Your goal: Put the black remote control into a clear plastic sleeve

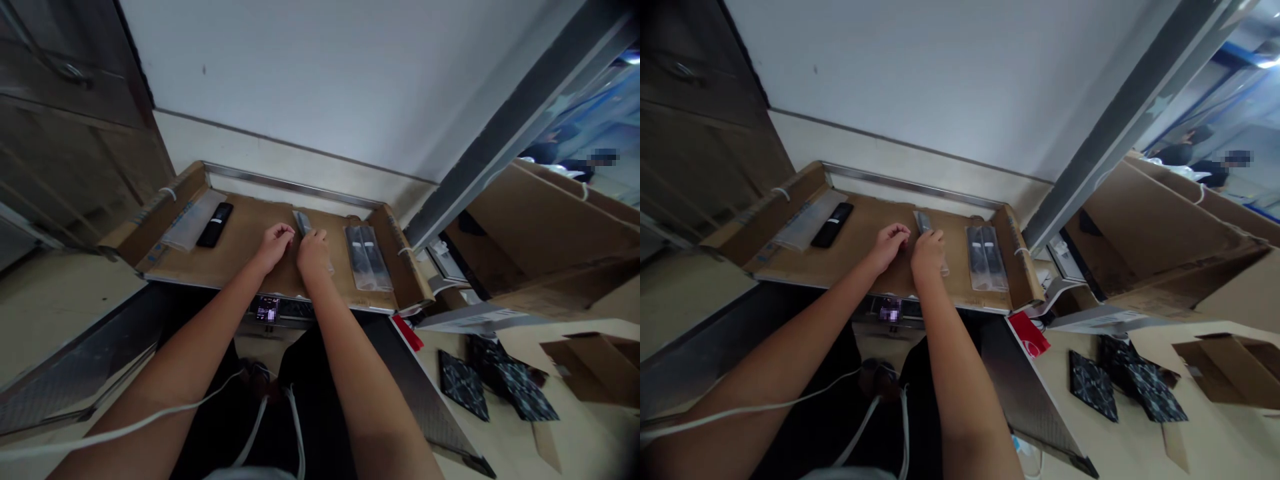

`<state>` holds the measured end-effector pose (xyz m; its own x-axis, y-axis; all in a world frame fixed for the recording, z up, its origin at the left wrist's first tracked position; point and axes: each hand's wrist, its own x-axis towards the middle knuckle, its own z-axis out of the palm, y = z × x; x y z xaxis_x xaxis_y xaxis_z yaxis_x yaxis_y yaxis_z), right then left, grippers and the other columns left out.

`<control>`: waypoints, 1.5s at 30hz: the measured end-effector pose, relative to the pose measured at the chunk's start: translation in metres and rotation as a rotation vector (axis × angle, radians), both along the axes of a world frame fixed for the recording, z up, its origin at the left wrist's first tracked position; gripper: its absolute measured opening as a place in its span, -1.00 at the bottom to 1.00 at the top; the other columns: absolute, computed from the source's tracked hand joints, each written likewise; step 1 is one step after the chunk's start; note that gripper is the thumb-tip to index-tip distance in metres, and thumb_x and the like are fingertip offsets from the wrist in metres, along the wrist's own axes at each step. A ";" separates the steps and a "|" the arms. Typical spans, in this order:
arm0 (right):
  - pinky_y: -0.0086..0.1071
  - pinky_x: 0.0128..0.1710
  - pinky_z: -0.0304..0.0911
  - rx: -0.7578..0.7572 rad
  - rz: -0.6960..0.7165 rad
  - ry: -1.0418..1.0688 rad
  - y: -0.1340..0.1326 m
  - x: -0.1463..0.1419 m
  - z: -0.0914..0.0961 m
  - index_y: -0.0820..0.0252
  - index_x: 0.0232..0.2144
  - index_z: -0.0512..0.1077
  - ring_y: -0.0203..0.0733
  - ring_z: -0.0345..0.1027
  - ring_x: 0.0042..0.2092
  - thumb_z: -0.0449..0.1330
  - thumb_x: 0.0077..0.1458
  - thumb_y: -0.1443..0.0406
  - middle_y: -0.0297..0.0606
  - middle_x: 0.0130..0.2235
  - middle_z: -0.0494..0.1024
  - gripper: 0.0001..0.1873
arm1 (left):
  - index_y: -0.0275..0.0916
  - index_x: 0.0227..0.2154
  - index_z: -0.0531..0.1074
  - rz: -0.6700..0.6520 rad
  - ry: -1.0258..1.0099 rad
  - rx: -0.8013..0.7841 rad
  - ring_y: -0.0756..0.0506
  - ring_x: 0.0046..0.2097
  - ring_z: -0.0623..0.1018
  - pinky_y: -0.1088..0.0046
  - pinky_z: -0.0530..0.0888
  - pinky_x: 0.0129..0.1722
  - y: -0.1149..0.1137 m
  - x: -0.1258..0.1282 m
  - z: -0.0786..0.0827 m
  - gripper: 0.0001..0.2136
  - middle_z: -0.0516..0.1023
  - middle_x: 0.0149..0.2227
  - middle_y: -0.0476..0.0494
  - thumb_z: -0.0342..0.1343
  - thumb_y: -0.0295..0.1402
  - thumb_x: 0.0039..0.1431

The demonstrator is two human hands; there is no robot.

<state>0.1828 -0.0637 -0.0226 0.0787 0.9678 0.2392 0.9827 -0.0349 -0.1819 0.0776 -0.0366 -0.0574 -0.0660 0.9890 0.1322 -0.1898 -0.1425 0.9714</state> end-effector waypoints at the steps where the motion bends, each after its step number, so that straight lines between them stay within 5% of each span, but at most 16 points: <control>1: -0.21 -0.05 0.31 -0.007 -0.002 0.028 0.005 0.003 0.002 0.44 -0.02 0.38 0.02 0.36 0.00 -0.03 0.21 0.48 0.25 0.02 0.39 -0.68 | -0.24 -0.46 0.41 0.000 0.000 -0.003 0.04 -0.51 0.35 0.54 0.26 -0.49 0.000 0.000 0.000 -0.95 0.37 -0.57 0.06 0.11 -0.39 -0.03; 5: -0.34 -0.20 0.37 -0.131 -0.141 0.448 0.027 0.036 0.011 0.42 -0.16 0.47 -0.04 0.50 -0.15 0.14 0.16 0.37 0.11 -0.16 0.55 -0.77 | -0.24 -0.47 0.40 0.003 -0.024 -0.020 0.05 -0.53 0.34 0.54 0.26 -0.50 0.000 0.001 0.002 -0.96 0.36 -0.60 0.07 0.10 -0.42 -0.05; 9: -0.38 -0.39 0.37 -0.216 -0.270 1.012 0.014 0.088 0.013 0.40 -0.11 0.44 -0.18 0.51 -0.37 -0.01 0.28 0.23 -0.07 -0.30 0.59 -0.64 | -0.25 -0.47 0.39 -0.010 -0.044 -0.015 0.05 -0.55 0.34 0.53 0.26 -0.50 -0.001 0.002 0.003 -0.97 0.35 -0.62 0.08 0.09 -0.45 -0.05; 11: -0.34 -0.35 0.38 -0.110 -0.294 0.952 -0.017 0.109 0.016 0.34 -0.07 0.44 -0.14 0.51 -0.32 0.05 0.24 0.10 -0.06 -0.23 0.59 -0.57 | -0.24 -0.47 0.39 -0.010 -0.046 -0.021 0.05 -0.55 0.34 0.53 0.26 -0.50 -0.001 0.002 0.003 -0.97 0.35 -0.62 0.07 0.09 -0.45 -0.05; 16: -0.18 -0.06 0.28 0.143 -0.316 0.352 -0.078 0.113 0.034 0.22 0.00 0.43 0.05 0.45 -0.07 0.14 0.16 0.11 -0.01 -0.12 0.56 -0.57 | -0.24 -0.47 0.40 -0.019 -0.020 -0.027 0.05 -0.55 0.35 0.53 0.26 -0.51 0.000 0.003 0.003 -0.98 0.36 -0.62 0.07 0.11 -0.44 -0.03; 21: -0.17 -0.01 0.22 0.141 -0.091 0.087 -0.031 0.078 0.021 0.30 0.01 0.42 0.10 0.32 0.04 0.12 0.18 0.27 0.10 0.02 0.44 -0.63 | -0.24 -0.47 0.40 -0.011 -0.028 -0.033 0.06 -0.55 0.35 0.53 0.26 -0.50 -0.001 0.003 0.003 -0.97 0.35 -0.61 0.07 0.10 -0.45 -0.04; 25: -0.07 -0.04 0.21 0.057 -0.067 -0.054 0.007 0.068 -0.005 0.36 -0.08 0.48 0.17 0.26 0.05 0.00 0.23 0.38 0.19 0.06 0.37 -0.68 | -0.24 -0.47 0.39 -0.010 -0.039 -0.033 0.06 -0.55 0.35 0.54 0.27 -0.49 -0.001 0.002 0.003 -0.97 0.35 -0.61 0.07 0.11 -0.44 -0.04; 31: 0.05 0.03 0.13 0.090 -0.102 -0.132 0.001 0.061 -0.016 0.39 -0.13 0.52 0.20 0.18 0.11 -0.12 0.27 0.44 0.23 0.12 0.31 -0.59 | -0.24 -0.47 0.39 -0.028 -0.039 -0.027 0.06 -0.55 0.34 0.54 0.27 -0.50 0.001 0.001 0.001 -0.96 0.35 -0.61 0.08 0.12 -0.43 -0.05; 35: -0.02 0.09 0.09 0.121 0.105 -0.157 -0.009 0.039 -0.017 0.34 -0.14 0.52 0.13 0.15 0.11 -0.09 0.29 0.41 0.15 0.13 0.33 -0.63 | -0.24 -0.48 0.40 -0.013 -0.064 -0.004 0.06 -0.54 0.34 0.55 0.27 -0.51 0.001 0.002 0.000 -0.95 0.36 -0.59 0.07 0.11 -0.43 -0.09; 38: -0.18 0.07 0.12 0.150 0.233 -0.043 -0.010 0.032 -0.022 0.31 -0.10 0.48 0.02 0.19 0.04 -0.04 0.27 0.39 0.06 0.02 0.40 -0.69 | -0.24 -0.48 0.39 0.002 -0.071 0.014 0.07 -0.54 0.34 0.55 0.27 -0.52 -0.001 0.003 0.002 -0.95 0.35 -0.58 0.08 0.11 -0.43 -0.09; 45: -0.39 0.02 0.18 0.183 0.106 0.437 0.002 0.054 -0.032 0.28 -0.11 0.45 -0.17 0.34 -0.06 -0.04 0.10 0.46 -0.10 -0.10 0.50 -0.63 | -0.23 -0.50 0.36 0.007 -0.023 0.030 0.07 -0.55 0.32 0.54 0.26 -0.51 -0.006 0.003 0.005 -0.91 0.33 -0.60 0.09 0.15 -0.36 -0.01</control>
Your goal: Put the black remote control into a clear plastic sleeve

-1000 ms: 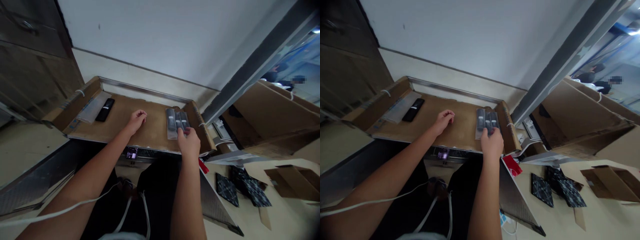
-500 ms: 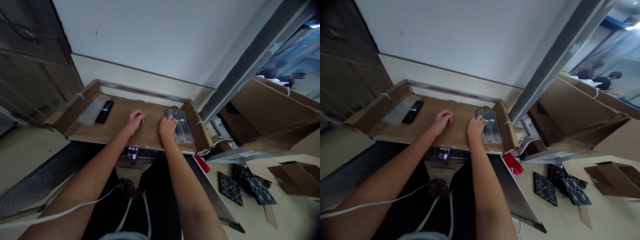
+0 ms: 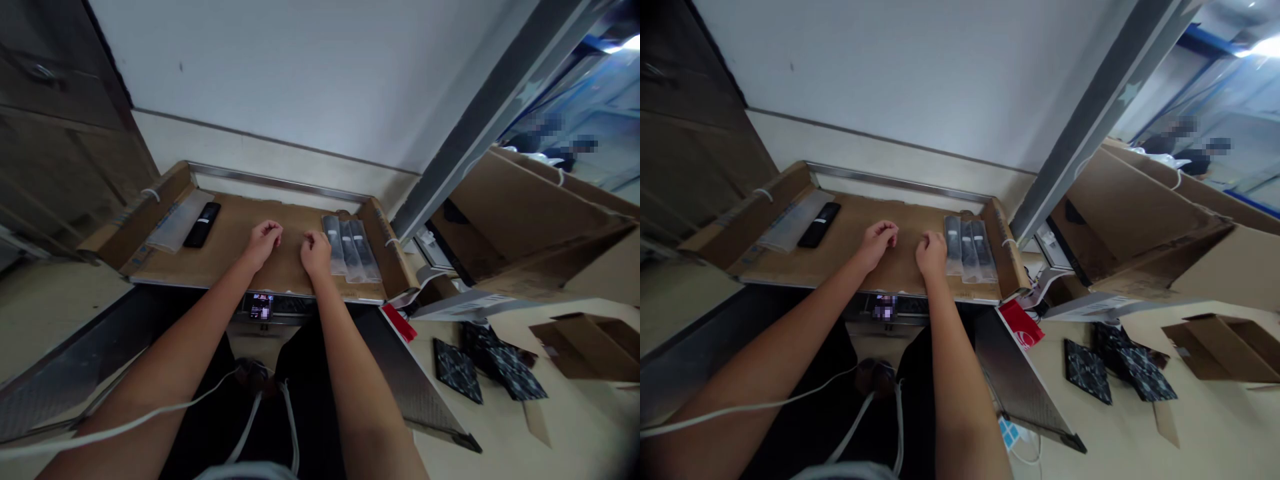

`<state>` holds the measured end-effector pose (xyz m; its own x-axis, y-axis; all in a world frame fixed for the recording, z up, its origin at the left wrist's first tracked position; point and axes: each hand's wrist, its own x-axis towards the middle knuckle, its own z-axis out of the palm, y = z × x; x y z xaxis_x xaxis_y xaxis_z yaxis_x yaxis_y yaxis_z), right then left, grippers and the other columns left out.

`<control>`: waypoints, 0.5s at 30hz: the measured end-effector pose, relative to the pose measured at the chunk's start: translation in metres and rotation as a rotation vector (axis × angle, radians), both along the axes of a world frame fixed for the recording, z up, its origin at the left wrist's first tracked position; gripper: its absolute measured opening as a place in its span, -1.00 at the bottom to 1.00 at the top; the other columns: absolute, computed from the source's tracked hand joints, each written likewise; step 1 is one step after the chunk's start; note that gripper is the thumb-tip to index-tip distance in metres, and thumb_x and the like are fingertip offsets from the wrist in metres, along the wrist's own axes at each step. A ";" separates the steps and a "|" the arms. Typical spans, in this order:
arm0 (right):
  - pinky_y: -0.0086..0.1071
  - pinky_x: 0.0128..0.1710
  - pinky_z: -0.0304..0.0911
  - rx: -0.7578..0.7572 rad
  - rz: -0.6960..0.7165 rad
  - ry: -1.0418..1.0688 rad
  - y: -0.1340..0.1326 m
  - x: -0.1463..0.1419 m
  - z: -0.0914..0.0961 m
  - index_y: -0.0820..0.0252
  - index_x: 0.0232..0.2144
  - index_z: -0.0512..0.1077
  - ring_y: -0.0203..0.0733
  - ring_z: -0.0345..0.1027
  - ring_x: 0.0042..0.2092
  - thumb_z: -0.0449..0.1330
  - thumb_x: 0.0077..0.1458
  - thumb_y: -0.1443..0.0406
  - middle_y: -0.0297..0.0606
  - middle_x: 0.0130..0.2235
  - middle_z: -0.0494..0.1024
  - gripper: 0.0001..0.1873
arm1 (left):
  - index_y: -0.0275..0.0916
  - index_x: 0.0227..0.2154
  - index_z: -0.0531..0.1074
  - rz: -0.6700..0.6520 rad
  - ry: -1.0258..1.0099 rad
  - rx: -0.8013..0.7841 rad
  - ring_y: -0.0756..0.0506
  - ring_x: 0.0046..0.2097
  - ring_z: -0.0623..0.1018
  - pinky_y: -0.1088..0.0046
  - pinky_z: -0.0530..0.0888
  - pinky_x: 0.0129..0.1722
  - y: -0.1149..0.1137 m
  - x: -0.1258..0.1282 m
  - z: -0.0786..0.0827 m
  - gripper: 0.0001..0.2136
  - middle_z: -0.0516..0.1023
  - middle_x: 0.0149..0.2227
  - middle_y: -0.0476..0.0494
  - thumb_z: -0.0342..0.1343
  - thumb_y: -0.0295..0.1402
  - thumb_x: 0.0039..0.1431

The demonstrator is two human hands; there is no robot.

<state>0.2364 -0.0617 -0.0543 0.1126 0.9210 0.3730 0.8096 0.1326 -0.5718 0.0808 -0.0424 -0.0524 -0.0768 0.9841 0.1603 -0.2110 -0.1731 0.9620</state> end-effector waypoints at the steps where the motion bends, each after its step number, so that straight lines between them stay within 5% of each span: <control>1: -0.40 0.00 0.19 -0.008 -0.030 0.062 0.002 0.003 -0.001 0.28 -0.12 0.45 -0.18 0.35 -0.08 -0.05 0.09 0.46 -0.12 -0.11 0.51 -0.63 | -0.23 -0.50 0.36 0.000 0.001 0.001 0.07 -0.55 0.32 0.54 0.26 -0.51 0.000 0.000 0.000 -0.91 0.33 -0.60 0.08 0.16 -0.36 -0.01; 4: -0.41 -0.05 0.21 -0.023 -0.108 0.183 0.004 0.007 -0.004 0.27 -0.14 0.45 -0.20 0.37 -0.12 -0.04 0.07 0.42 -0.15 -0.14 0.54 -0.65 | -0.23 -0.50 0.36 0.000 -0.009 0.002 0.07 -0.55 0.32 0.54 0.26 -0.51 0.001 0.000 -0.002 -0.91 0.34 -0.60 0.08 0.16 -0.37 0.00; 15: -0.45 -0.07 0.23 0.005 -0.063 0.267 0.009 0.009 -0.012 0.22 -0.25 0.47 -0.23 0.40 -0.15 -0.02 0.07 0.38 -0.22 -0.20 0.57 -0.72 | -0.23 -0.51 0.37 -0.008 -0.015 -0.005 0.07 -0.54 0.32 0.55 0.26 -0.51 0.002 0.002 -0.002 -0.92 0.34 -0.60 0.07 0.16 -0.39 -0.01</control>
<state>0.2451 -0.0525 -0.0667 0.2641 0.9074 0.3269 0.6371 0.0903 -0.7654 0.0825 -0.0400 -0.0545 -0.0717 0.9855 0.1539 -0.2265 -0.1664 0.9597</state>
